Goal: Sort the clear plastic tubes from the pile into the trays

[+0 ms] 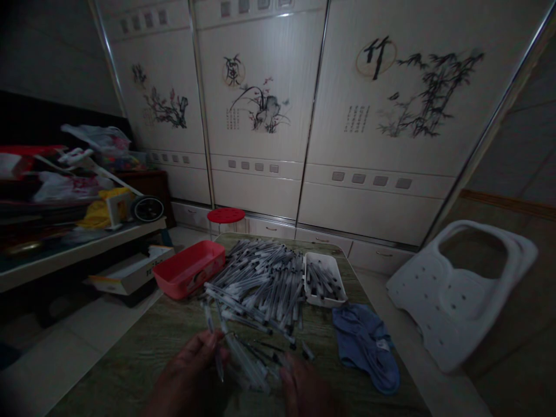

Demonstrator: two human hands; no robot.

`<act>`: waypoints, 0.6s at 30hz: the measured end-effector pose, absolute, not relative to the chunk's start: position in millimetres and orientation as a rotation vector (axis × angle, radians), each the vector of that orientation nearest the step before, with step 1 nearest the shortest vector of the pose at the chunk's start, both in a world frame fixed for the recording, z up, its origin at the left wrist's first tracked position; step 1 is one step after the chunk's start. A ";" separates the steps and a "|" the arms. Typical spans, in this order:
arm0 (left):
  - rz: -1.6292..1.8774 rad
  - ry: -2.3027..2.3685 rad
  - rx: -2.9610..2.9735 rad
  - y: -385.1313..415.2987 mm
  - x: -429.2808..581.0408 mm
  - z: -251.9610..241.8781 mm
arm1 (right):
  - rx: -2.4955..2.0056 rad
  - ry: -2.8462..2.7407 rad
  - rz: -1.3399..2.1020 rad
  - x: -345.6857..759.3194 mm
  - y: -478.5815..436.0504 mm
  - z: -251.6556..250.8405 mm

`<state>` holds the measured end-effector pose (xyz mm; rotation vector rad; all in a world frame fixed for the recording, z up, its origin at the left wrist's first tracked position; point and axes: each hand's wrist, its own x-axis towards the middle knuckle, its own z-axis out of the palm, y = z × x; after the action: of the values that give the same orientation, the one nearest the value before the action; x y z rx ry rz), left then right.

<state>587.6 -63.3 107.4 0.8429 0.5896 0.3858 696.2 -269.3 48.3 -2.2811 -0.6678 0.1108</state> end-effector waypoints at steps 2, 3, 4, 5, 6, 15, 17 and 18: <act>0.337 0.591 0.913 -65.9 590.0 99.5 | -2.405 -0.720 0.178 710.9 -283.1 52.3; 0.316 0.595 0.938 -66.3 591.4 95.4 | -2.433 -0.731 0.196 715.7 -287.8 53.1; 0.300 0.601 0.955 -66.1 592.8 91.6 | -2.440 -0.735 0.201 718.8 -291.1 53.5; 0.287 0.607 0.968 -65.6 594.2 88.1 | -2.439 -0.729 0.189 720.5 -293.0 53.9; 0.273 0.607 0.983 -65.1 595.5 85.3 | -2.432 -0.719 0.161 721.2 -293.8 54.6; 0.148 0.346 1.303 -70.1 594.9 87.5 | -1.958 -0.408 0.231 705.6 -270.5 82.5; 0.137 0.261 1.470 -72.2 594.0 88.3 | -1.831 -0.343 0.308 698.5 -261.7 84.6; 0.143 0.223 1.585 -72.9 593.5 88.3 | -1.781 -0.309 0.334 695.2 -257.9 84.3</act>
<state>593.5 -72.9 88.3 1.5852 0.2226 0.1435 695.2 -257.9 84.3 -1.7807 -0.3089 0.3339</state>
